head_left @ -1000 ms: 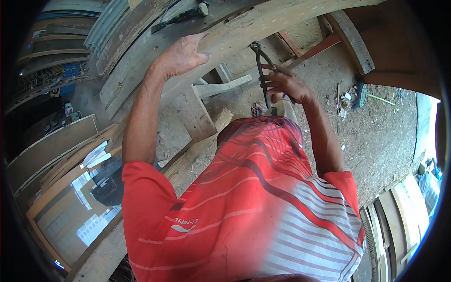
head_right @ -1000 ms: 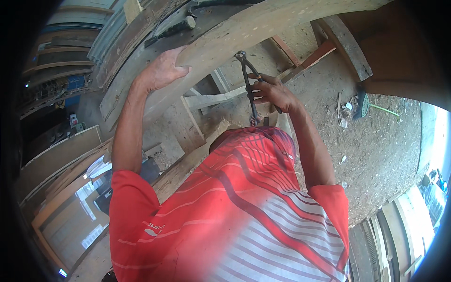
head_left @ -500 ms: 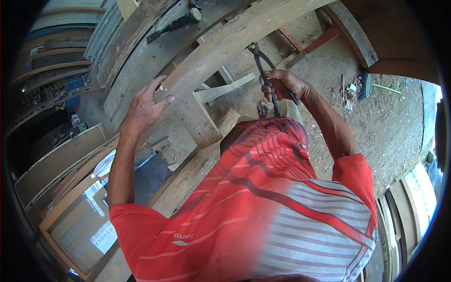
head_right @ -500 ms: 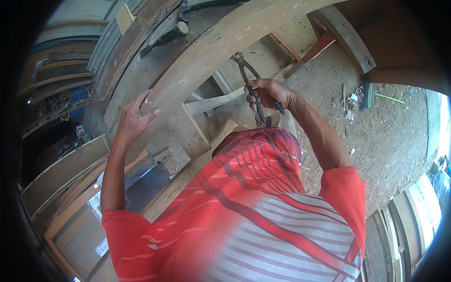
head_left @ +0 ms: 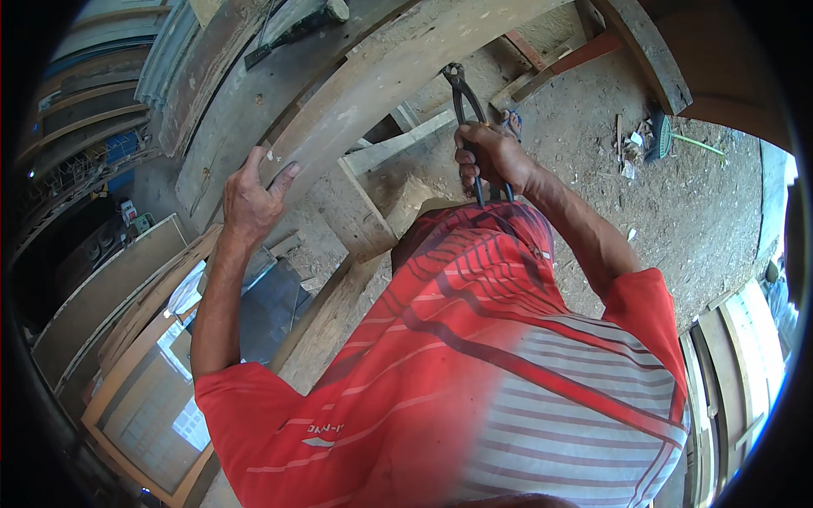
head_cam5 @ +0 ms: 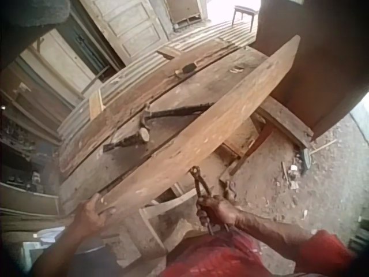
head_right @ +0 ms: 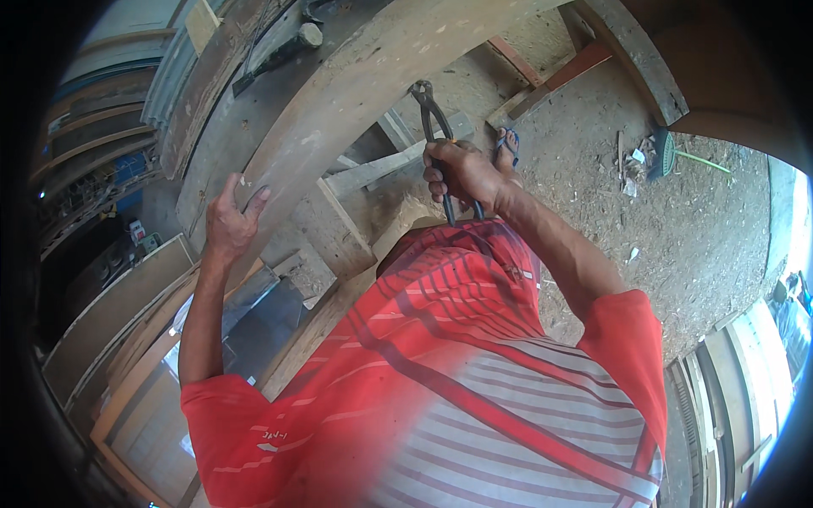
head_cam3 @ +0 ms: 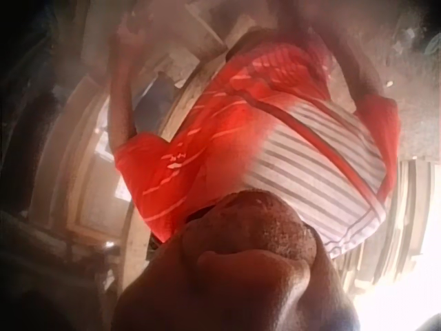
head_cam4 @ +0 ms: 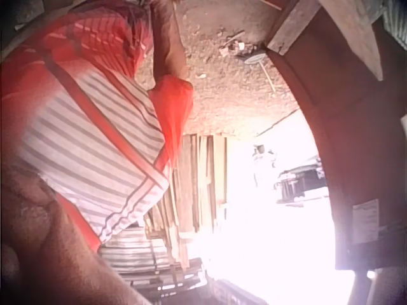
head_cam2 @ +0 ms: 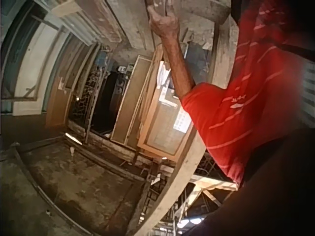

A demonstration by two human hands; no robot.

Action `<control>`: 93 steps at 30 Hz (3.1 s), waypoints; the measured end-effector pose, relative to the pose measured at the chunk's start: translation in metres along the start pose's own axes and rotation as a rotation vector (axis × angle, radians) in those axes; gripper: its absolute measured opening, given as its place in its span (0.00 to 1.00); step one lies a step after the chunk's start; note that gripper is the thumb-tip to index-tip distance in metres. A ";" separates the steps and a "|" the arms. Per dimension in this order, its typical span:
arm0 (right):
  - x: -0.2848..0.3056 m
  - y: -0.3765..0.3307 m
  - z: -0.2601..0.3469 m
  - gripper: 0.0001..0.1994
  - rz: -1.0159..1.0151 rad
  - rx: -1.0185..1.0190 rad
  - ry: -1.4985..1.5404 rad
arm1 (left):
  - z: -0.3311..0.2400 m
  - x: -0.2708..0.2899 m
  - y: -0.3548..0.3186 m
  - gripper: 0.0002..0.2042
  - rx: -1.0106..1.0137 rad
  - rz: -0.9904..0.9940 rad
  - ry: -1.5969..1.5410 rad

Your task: The person uses a hammer and a chisel to remove a wooden block from a long plank and then uses pliers to pull out a nail.

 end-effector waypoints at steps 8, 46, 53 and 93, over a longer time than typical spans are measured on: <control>-0.028 0.024 -0.033 0.13 -0.169 0.181 0.202 | 0.017 -0.005 0.005 0.26 0.020 -0.011 -0.033; 0.022 -0.006 0.052 0.32 0.119 -0.098 -0.288 | 0.041 -0.006 0.023 0.27 -0.041 -0.108 -0.024; 0.016 -0.002 0.036 0.17 0.121 -0.142 -0.122 | 0.041 -0.004 0.027 0.28 -0.069 -0.127 -0.033; 0.111 -0.039 -0.060 0.12 -0.461 0.202 -0.288 | 0.002 0.011 0.021 0.31 -0.047 -0.147 0.068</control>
Point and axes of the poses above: each hand's wrist, its own y-axis towards the middle knuckle, its own x-axis out of the back of the hand, z = x × y, the point moved 5 cm from there along y, towards the middle knuckle, and after that the axes turned 6 degrees about y, right-handed, at the moved point
